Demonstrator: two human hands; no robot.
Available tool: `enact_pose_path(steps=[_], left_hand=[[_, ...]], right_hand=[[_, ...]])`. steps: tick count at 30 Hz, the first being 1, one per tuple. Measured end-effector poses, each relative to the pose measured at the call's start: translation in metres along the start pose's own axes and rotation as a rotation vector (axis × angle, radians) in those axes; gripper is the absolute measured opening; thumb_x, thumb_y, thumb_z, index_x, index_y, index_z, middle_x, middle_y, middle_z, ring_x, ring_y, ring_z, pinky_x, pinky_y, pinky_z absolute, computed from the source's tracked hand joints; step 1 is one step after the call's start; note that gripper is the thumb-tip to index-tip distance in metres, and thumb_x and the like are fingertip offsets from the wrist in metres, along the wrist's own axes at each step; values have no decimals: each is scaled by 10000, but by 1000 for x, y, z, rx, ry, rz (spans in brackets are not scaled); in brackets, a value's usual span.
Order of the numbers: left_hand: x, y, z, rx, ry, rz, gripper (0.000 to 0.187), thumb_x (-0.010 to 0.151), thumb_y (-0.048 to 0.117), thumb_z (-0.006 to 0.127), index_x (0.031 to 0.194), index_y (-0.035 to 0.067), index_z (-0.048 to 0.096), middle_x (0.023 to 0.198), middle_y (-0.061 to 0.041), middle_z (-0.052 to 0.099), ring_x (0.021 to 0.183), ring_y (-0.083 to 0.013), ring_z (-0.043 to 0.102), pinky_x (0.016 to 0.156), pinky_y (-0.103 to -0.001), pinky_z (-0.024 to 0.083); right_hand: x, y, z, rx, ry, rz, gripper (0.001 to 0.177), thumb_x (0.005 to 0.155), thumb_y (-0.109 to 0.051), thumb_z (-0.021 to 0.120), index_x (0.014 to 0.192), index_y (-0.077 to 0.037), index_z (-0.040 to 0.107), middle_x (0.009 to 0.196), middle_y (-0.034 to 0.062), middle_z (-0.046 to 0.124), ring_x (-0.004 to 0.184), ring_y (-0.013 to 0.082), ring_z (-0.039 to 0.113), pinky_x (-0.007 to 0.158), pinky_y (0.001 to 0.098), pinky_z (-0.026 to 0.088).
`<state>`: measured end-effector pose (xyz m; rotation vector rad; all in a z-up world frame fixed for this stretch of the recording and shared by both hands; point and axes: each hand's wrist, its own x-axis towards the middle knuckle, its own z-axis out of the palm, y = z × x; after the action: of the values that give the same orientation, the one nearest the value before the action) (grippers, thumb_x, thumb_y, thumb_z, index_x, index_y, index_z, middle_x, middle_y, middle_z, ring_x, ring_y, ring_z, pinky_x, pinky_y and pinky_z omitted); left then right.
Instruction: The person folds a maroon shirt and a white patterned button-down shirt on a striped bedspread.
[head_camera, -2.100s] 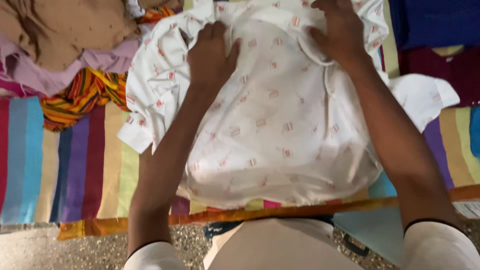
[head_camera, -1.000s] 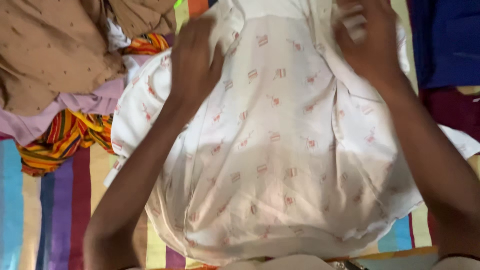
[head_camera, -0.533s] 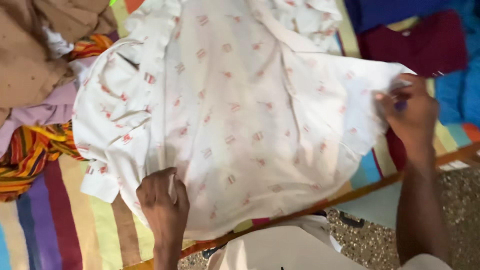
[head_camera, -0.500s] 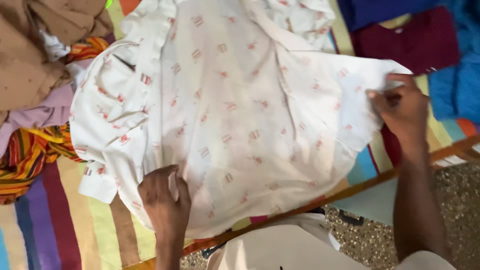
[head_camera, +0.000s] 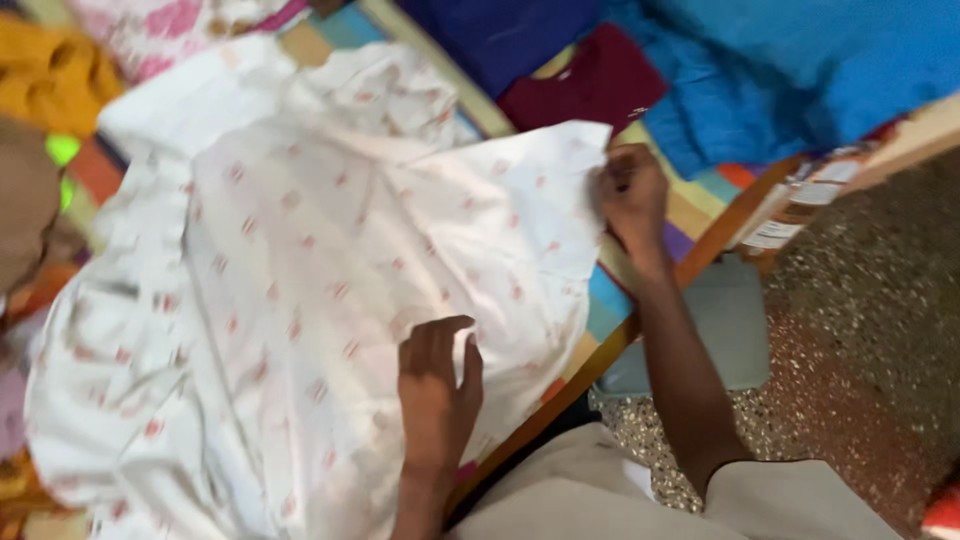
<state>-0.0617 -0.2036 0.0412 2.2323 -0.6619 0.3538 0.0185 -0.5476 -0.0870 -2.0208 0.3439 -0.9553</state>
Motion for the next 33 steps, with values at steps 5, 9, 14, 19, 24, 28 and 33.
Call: enact_pose_path(steps=[5, 9, 14, 19, 24, 28, 33], left_hand=[[29, 11, 33, -18, -86, 183, 208, 889, 46, 675, 1097, 41, 658, 1050, -123, 688, 992, -321, 646, 869, -448, 507], [50, -8, 38, 88, -199, 84, 217, 909, 77, 670, 1123, 43, 679, 1047, -148, 684, 977, -334, 648, 848, -451, 521], [88, -67, 16, 81, -67, -6, 240, 887, 64, 668, 1126, 50, 657, 1056, -146, 710, 982, -341, 675, 812, -425, 549], [117, -125, -9, -445, -5, -267, 274, 927, 9, 475, 1173, 64, 582, 1014, -108, 766, 884, -215, 739, 742, -348, 577], [114, -147, -27, -732, 26, -650, 234, 1061, 222, 404, 1187, 67, 525, 956, -115, 760, 821, -198, 744, 735, -316, 570], [97, -156, -28, -613, -18, -793, 280, 1049, 262, 519, 1244, 63, 543, 877, -22, 690, 733, -109, 625, 717, -266, 524], [77, -153, -25, -336, -51, -579, 408, 994, 189, 683, 1303, 18, 478, 697, -49, 569, 622, -122, 472, 578, -310, 397]], right_hand=[[17, -23, 2, -182, 55, 168, 432, 851, -155, 884, 1167, -35, 615, 932, 84, 721, 733, 193, 679, 670, 317, 522], [35, -20, 12, 66, -41, 356, 419, 866, -145, 859, 1183, -37, 607, 892, 59, 724, 768, 139, 678, 671, 264, 524], [36, -64, 5, 510, 11, 275, 308, 949, -25, 756, 1216, -25, 602, 930, 21, 662, 823, 77, 629, 723, 213, 501], [-10, -177, -8, 359, -153, -266, 223, 938, 53, 730, 1127, -20, 636, 1060, 71, 673, 965, 159, 647, 894, 289, 543], [-94, -249, -4, 262, -952, -926, 325, 984, -103, 695, 1309, -109, 710, 1163, 73, 738, 1112, 227, 691, 967, 406, 530], [-123, -245, 8, 370, -1192, -886, 357, 928, -252, 705, 1258, -117, 702, 1159, 92, 728, 1086, 272, 693, 951, 444, 526], [-99, -186, -4, 87, -745, -397, 314, 879, -102, 701, 1193, -107, 696, 1198, 97, 730, 1007, 265, 733, 844, 377, 589]])
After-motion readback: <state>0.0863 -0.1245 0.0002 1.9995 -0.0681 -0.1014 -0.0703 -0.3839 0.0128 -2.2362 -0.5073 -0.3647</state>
